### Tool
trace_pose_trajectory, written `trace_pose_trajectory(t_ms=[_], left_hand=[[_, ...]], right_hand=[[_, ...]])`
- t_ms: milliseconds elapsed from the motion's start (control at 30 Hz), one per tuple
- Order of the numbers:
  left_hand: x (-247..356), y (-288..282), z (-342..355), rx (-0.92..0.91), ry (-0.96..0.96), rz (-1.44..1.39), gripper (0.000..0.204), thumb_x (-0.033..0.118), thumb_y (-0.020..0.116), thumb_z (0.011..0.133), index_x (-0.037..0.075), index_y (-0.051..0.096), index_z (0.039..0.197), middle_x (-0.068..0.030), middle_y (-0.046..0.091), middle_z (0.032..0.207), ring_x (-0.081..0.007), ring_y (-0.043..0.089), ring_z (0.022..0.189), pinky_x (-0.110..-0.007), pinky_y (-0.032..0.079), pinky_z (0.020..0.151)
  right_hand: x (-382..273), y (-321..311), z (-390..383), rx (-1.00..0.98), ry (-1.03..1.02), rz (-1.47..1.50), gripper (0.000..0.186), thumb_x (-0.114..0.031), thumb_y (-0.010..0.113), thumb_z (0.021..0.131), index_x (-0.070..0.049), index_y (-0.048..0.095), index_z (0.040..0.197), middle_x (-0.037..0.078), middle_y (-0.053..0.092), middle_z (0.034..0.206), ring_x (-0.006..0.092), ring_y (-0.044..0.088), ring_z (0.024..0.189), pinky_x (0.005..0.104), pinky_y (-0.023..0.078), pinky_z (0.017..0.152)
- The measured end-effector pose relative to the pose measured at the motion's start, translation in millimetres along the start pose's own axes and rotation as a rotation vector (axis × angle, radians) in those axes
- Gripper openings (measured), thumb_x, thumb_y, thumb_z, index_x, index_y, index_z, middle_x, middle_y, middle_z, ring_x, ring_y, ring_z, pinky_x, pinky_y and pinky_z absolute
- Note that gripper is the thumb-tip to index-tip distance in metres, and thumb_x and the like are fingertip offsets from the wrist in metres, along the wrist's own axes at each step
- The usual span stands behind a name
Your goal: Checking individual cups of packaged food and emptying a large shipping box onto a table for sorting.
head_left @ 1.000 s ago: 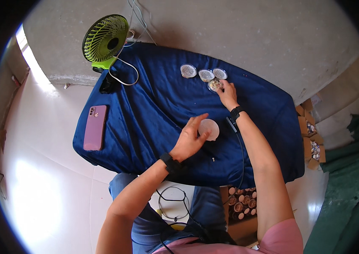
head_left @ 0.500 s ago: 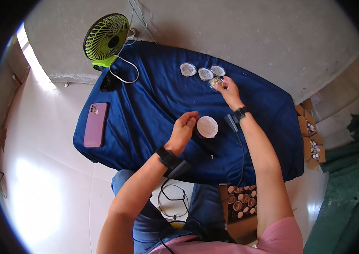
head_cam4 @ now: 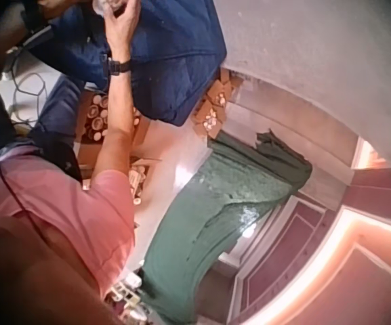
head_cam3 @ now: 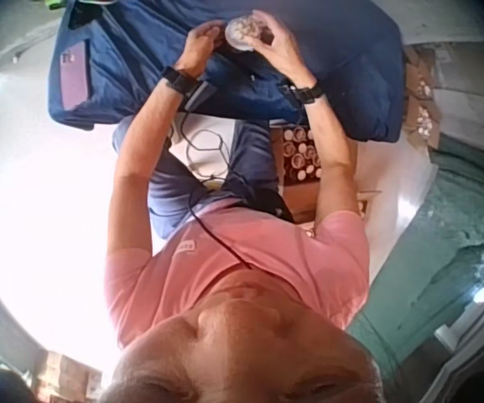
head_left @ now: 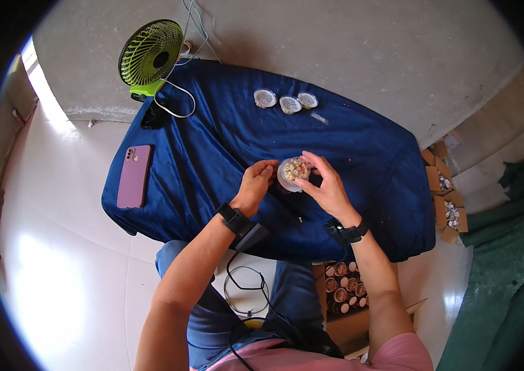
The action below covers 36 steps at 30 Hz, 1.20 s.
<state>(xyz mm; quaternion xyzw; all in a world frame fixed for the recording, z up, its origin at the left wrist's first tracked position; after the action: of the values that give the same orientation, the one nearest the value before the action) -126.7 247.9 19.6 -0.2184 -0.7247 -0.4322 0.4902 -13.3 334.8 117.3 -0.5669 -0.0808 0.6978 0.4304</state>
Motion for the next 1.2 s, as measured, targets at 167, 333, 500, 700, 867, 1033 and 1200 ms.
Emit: trace_pose_trajectory(t_ms=[167,333,500,700,867,1033,1200], left_hand=[[-0.3,3.3,0.0,-0.027,0.032,0.060,0.033,0.020,0.049,0.097,-0.002,0.053,0.121,-0.0080,0.061,0.110,-0.0156,0.058,0.102,-0.029,0.043,0.094],[3.2,5.9,-1.4,-0.052,0.051,0.094,0.032,0.018,0.054,0.095,-0.003,0.055,0.119,-0.0066,0.061,0.108,-0.0132,0.057,0.098,-0.027,0.044,0.090],[16.6,11.7,-10.2,-0.025,0.094,0.051,0.032,0.015,0.052,0.095,0.003,0.054,0.125,-0.0068,0.061,0.107,-0.0133,0.056,0.099,-0.027,0.043,0.091],[8.7,15.1,-4.9,-0.104,0.063,0.030,0.038,0.012,0.049,0.096,0.000,0.048,0.132,-0.0063,0.060,0.112,-0.0130,0.055,0.102,-0.025,0.042,0.091],[0.4,11.6,1.1,-0.106,0.060,0.027,0.035,0.016,0.048,0.097,0.006,0.052,0.130,-0.0057,0.059,0.119,-0.0165,0.056,0.109,-0.030,0.042,0.098],[0.5,11.8,-3.0,-0.073,0.019,0.003,0.035,0.017,0.048,0.097,0.006,0.052,0.130,-0.0059,0.059,0.120,-0.0170,0.056,0.110,-0.031,0.042,0.100],[2.5,11.2,-3.7,-0.069,0.034,-0.031,0.035,0.013,0.048,0.097,0.000,0.050,0.129,-0.0058,0.060,0.112,-0.0122,0.055,0.103,-0.025,0.042,0.091]], right_hand=[[-5.8,4.9,-1.9,-0.010,-0.026,-0.156,0.056,-0.016,0.072,0.078,-0.003,0.048,0.127,0.013,0.057,0.116,0.0285,0.054,0.109,0.0370,0.042,0.094],[11.9,6.7,-7.8,0.043,-0.039,-0.125,0.056,-0.019,0.074,0.077,-0.001,0.051,0.124,0.014,0.056,0.118,0.0291,0.053,0.111,0.0368,0.042,0.095],[25.1,8.6,-8.8,-0.009,0.031,-0.030,0.056,-0.023,0.075,0.076,0.001,0.054,0.122,0.015,0.056,0.120,0.0293,0.055,0.109,0.0365,0.043,0.094],[26.9,14.1,-12.7,-0.023,0.105,0.019,0.055,-0.023,0.073,0.079,0.000,0.053,0.124,0.013,0.056,0.119,0.0248,0.057,0.107,0.0324,0.048,0.084],[26.6,16.6,-14.4,-0.008,0.097,0.063,0.055,-0.023,0.072,0.081,0.000,0.050,0.127,0.012,0.056,0.118,0.0212,0.057,0.104,0.0277,0.050,0.076],[21.0,19.0,-15.5,-0.003,0.099,0.071,0.057,-0.021,0.071,0.082,-0.001,0.048,0.129,0.012,0.055,0.120,0.0200,0.058,0.104,0.0257,0.051,0.072],[22.8,19.3,-15.7,0.004,0.106,0.072,0.059,-0.021,0.072,0.081,-0.001,0.046,0.131,0.012,0.055,0.121,0.0192,0.058,0.104,0.0255,0.051,0.073]])
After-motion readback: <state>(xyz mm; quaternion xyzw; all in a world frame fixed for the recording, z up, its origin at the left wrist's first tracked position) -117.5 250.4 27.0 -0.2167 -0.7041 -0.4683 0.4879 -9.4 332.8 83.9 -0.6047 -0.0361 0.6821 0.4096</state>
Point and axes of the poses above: each hand's wrist, its own z-axis towards the middle knuckle, its own y-axis out of the palm, x = y × z, the point moved 8 cm from there along z, towards the middle knuckle
